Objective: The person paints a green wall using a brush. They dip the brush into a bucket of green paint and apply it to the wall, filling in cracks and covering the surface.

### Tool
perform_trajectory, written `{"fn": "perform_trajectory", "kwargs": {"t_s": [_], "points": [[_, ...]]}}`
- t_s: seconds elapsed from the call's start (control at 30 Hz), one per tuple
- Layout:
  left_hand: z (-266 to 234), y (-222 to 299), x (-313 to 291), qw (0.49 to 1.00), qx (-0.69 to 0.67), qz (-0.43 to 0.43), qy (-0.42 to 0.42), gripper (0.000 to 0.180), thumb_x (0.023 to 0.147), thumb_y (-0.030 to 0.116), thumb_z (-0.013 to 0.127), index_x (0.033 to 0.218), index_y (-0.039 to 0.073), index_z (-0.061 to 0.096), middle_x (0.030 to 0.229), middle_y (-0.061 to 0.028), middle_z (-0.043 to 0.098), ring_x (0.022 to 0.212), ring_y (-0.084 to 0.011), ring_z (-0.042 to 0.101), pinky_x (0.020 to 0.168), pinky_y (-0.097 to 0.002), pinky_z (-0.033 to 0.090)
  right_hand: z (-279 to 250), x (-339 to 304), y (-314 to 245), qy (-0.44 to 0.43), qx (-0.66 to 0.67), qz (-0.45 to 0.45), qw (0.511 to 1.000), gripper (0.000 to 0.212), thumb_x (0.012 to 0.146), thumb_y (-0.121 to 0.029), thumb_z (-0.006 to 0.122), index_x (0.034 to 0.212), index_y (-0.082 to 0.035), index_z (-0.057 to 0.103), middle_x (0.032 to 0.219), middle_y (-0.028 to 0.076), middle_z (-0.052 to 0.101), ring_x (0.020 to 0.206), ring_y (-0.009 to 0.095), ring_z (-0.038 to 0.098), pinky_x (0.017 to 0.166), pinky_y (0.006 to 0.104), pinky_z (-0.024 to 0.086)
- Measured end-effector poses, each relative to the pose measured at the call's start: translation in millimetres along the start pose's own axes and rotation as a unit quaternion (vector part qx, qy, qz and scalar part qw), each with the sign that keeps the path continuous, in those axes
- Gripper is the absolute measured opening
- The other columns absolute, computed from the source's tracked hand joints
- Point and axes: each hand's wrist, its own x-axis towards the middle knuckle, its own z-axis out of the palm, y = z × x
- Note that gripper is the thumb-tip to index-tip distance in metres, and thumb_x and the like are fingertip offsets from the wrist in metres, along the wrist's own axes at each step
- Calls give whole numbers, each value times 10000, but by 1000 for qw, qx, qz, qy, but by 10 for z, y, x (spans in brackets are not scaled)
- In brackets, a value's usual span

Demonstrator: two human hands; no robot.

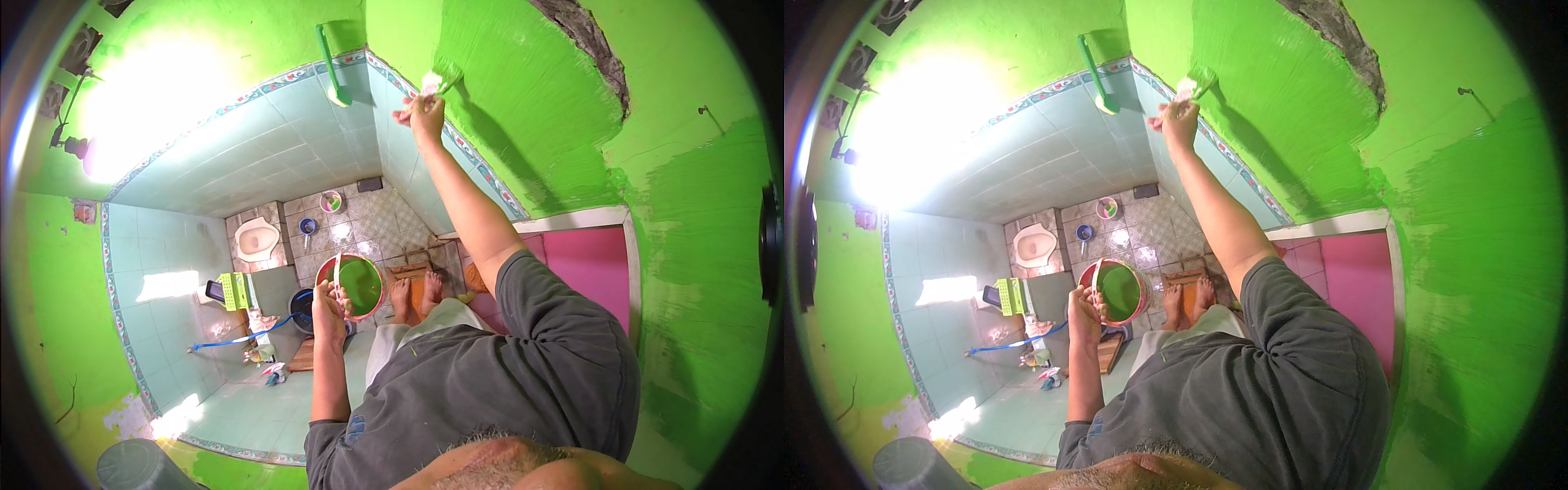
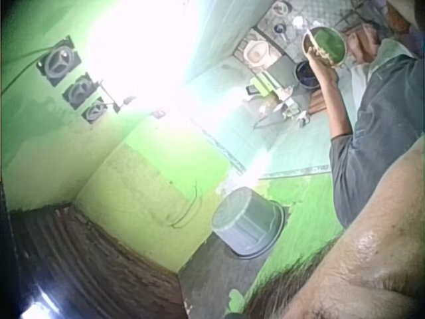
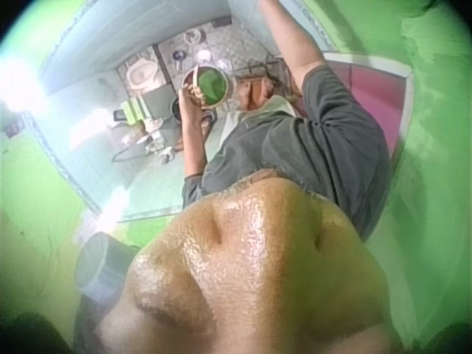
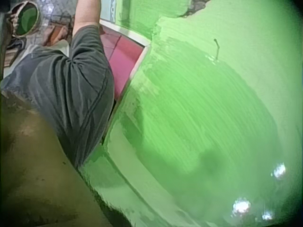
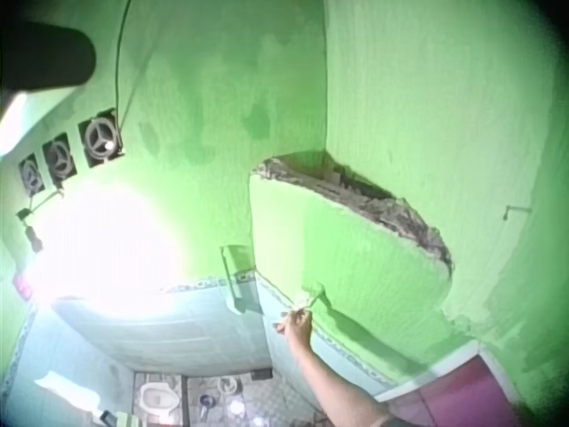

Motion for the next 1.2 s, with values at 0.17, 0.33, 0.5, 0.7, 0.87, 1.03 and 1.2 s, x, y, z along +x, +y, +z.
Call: {"fn": "perform_trajectory", "kwargs": {"t_s": [0.17,0.33,0.5,0.7,0.87,1.03,1.2], "points": [[-24,29,-15,1000,-3,-5,4,222,963,265,473,897,54,488,695,-47,541,491,-115,454,451,-247,394,-214,-45,393,-14,88,171,981,171,889,13,422,785,106,521,957,215,583,666,317,694,572,340,630],[-6,7,-25,1000,10,-12,17,243,951,307,467,929,66,494,703,-22,526,522,-106,464,462,-239,386,-302,193,294,35,188,229,955,122,889,17,419,791,65,474,901,215,581,734,353,693,604,354,650],[-73,-52,42,999,34,-16,27,296,924,362,452,960,75,513,725,0,519,538,-106,461,467,-242,354,-30,363,-263,0,194,139,971,126,934,-29,445,862,73,424,862,218,605,698,337,693,611,363,647],[46,15,-7,1000,18,-15,-4,250,969,332,464,946,83,473,707,-15,519,525,-105,465,454,-220,387,435,-168,-1167,-132,67,-56,987,222,967,-82,443,821,82,477,795,213,627,719,299,698,638,367,624],[17,30,39,999,43,-4,-29,318,939,362,432,976,60,522,738,-5,524,563,-106,482,470,-243,375,360,-532,-903,-140,45,9,989,204,976,-81,452,1029,70,326,777,206,609,577,227,656,568,349,602],[122,66,101,998,37,11,-41,318,949,342,419,988,45,525,763,-10,536,579,-105,486,495,-238,407,-131,-1379,-514,-159,-22,74,984,176,985,-144,487,940,23,453,834,145,617,551,163,622,518,328,565],[341,147,94,999,18,15,-39,252,975,326,450,943,78,480,737,-31,550,545,-113,497,455,-234,411,-815,-2086,-560,-256,-245,134,926,172,990,-159,504,1045,1,473,867,100,622,595,140,612,553,276,506]]}}
